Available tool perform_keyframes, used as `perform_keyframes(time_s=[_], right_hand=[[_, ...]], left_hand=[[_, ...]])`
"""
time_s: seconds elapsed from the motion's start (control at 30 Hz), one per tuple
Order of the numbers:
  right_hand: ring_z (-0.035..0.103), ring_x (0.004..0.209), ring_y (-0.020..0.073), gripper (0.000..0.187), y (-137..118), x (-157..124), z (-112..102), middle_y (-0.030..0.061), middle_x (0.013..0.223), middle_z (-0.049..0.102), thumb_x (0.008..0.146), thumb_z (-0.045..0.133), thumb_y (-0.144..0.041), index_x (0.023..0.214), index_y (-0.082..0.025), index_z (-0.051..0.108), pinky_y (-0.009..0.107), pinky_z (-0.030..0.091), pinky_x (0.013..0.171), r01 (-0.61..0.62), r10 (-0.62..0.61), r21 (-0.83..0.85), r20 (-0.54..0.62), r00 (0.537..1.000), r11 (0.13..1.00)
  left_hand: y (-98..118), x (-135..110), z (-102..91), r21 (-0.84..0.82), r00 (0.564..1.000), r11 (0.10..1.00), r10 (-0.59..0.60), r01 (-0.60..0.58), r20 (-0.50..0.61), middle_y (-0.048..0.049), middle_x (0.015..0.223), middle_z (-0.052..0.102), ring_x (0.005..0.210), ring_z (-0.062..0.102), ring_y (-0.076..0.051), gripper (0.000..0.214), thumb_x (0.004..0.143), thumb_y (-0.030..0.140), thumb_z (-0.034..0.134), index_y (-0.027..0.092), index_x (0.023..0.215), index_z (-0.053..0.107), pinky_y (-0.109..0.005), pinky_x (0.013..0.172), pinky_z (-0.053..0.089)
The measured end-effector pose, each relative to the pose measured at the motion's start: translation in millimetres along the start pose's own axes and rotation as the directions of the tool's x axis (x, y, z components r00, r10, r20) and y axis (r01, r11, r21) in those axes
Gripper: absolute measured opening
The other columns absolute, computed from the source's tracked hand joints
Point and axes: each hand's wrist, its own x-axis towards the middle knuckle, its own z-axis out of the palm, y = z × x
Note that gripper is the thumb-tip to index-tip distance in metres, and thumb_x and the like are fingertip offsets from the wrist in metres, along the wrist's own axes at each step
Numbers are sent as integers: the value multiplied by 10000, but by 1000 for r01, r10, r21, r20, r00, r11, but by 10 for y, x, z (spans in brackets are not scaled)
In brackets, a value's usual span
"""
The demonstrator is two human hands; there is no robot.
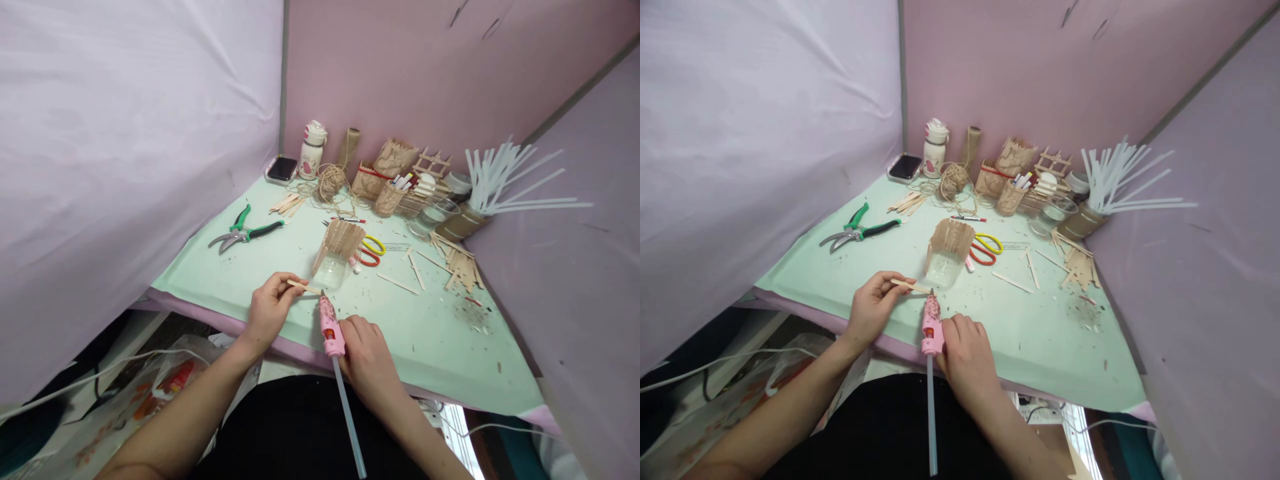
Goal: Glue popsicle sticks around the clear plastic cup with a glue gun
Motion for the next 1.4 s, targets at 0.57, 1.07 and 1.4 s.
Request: perform_keyframes(time_s=[0.57,1.07,1.4], right_hand=[[462,759,205,137,2,63,2,43,824,537,951,430,-204,826,-195,487,329,336,703,77,-73,81,-51,996,994],[460,790,211,128,-18,62,2,53,861,536,962,414,-209,869,-184,499,335,333,719,76,-72,161,-29,997,984],[455,762,212,114,15,20,-17,45,839,537,947,438,-186,850,-192,498,329,314,700,19,-19,134,0,1000,991]], left_hand=[[-10,7,-17,40,1000,999,16,-17,9,-39,959,769,873,721,-187,176,841,330,655,198,955,631,-280,775,543],[8,6,-15,36,1000,999,19,-19,15,-26,958,767,862,719,-171,161,848,313,650,193,952,622,-264,773,553],[19,2,-11,38,1000,999,17,-17,1,-36,945,773,865,727,-180,153,832,301,657,192,932,615,-277,773,567]])
